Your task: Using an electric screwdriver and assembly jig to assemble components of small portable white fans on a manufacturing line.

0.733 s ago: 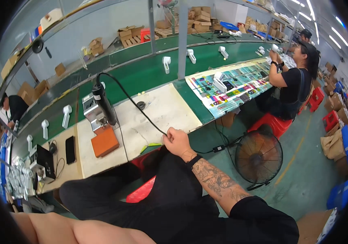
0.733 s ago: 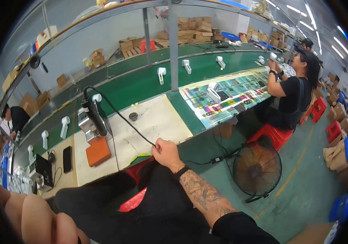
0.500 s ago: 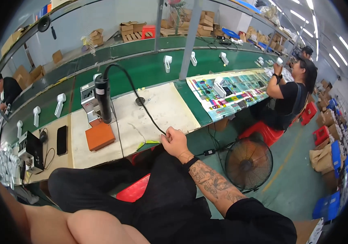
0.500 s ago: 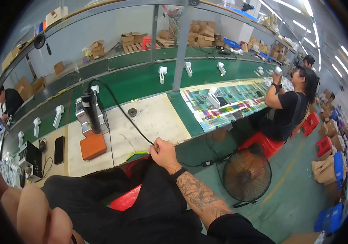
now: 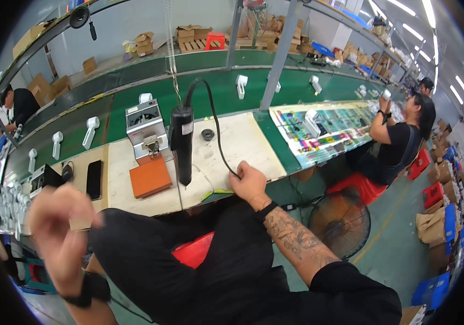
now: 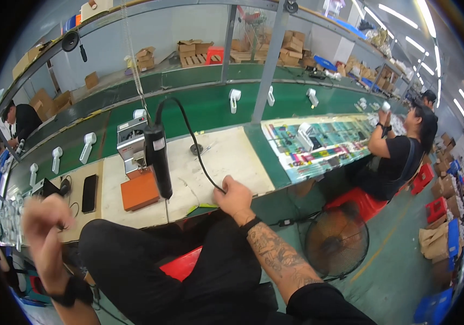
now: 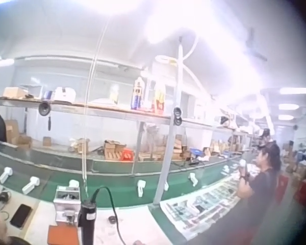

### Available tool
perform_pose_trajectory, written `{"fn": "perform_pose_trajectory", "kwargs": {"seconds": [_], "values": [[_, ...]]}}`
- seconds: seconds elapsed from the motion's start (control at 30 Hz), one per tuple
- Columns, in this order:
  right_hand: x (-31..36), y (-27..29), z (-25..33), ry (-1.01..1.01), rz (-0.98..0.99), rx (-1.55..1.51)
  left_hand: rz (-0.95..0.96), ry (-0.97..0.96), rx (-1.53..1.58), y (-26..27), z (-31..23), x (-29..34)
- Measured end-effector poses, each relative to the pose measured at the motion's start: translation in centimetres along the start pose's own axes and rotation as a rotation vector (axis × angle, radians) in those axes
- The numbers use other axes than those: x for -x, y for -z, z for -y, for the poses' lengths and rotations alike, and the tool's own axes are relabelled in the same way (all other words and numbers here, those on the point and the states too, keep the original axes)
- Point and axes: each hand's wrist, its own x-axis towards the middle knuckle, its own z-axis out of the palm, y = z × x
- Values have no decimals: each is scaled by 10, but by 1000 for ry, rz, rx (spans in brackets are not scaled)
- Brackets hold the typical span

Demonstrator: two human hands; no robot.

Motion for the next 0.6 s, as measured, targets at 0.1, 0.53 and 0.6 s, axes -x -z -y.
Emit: {"fn": "perform_pose_trajectory", "kwargs": {"seconds": [0.1, 0.53, 0.6], "values": [[-1, -1, 8, 59, 56, 102, 75, 576, -112, 66, 109, 15], [6, 7, -13, 111, 45, 80, -142, 988, 914, -12, 168, 138], [5, 11, -12, 105, 33, 88, -169, 902, 940, -7, 172, 152]]}}
